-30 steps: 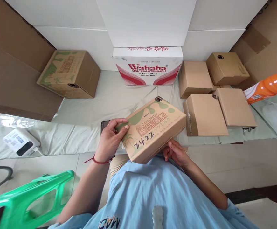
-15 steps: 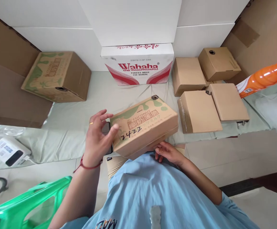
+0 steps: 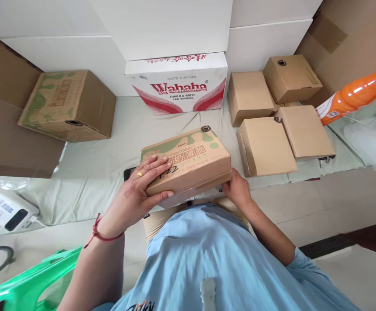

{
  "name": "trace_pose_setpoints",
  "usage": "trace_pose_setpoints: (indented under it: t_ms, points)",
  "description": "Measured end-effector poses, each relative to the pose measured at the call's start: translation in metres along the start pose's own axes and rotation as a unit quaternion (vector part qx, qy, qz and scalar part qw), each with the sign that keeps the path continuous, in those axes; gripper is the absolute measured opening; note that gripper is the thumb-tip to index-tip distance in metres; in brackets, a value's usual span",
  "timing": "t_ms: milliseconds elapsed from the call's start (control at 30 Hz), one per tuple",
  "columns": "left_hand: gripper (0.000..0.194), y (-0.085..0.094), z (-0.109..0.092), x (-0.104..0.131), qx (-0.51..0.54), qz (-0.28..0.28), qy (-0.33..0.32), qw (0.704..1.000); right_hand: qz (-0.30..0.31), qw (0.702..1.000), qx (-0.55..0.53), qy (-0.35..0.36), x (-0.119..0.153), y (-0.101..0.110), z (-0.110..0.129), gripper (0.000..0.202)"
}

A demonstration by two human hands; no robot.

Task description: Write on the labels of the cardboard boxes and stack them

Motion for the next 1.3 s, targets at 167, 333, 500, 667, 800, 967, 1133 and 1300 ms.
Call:
trace_pose_setpoints:
  t_ms: [167, 333, 500, 667, 800, 967, 1133, 1300]
  points:
    - [0.057, -0.006, 0.006, 0.006, -0.005, 0.009, -0.004, 1.000, 0.033, 0.992, 0.119, -0.025, -0.010, 0.007, 0.011, 0.042]
    - [0.047, -0.012, 0.017, 0.014, 0.019, -0.005, 0.006, 1.000, 0.032, 0.989, 0.139, -0.047, -0.016, 0.015, 0.007, 0.036]
    - [0.039, -0.016, 0.027, 0.017, 0.044, -0.011, -0.009, 0.999, 0.019, 0.996, 0.081, -0.008, -0.004, 0.022, -0.005, 0.033]
    - [0.033, -0.010, 0.015, 0.014, 0.023, -0.001, -0.025, 0.999, 0.034, 0.971, -0.235, 0.013, 0.020, 0.031, -0.015, 0.020]
    - [0.018, -0.003, -0.010, 0.000, 0.039, -0.034, -0.034, 0.998, 0.013, 0.867, -0.496, 0.031, 0.034, 0.052, -0.018, 0.023]
    - [0.017, -0.021, -0.039, -0.041, 0.044, -0.038, -0.054, 0.997, -0.008, 0.803, -0.590, 0.086, 0.042, 0.078, 0.001, 0.045]
    - [0.043, -0.062, -0.031, -0.073, 0.001, 0.009, -0.039, 0.999, -0.138, 0.795, -0.579, 0.114, 0.022, 0.107, 0.024, 0.051]
    - [0.052, -0.076, -0.024, -0.063, -0.035, -0.006, -0.010, 0.999, -0.194, 0.800, -0.566, 0.049, -0.020, 0.107, 0.039, 0.045]
Point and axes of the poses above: each hand's wrist, its own x-axis away from the middle knuckle, its own y-axis out of the back of the hand, z = x × y, the point moved 10 cm from there along -x, towards the middle knuckle, and after that the axes turned 2 degrees about x, right-handed, at the moved point
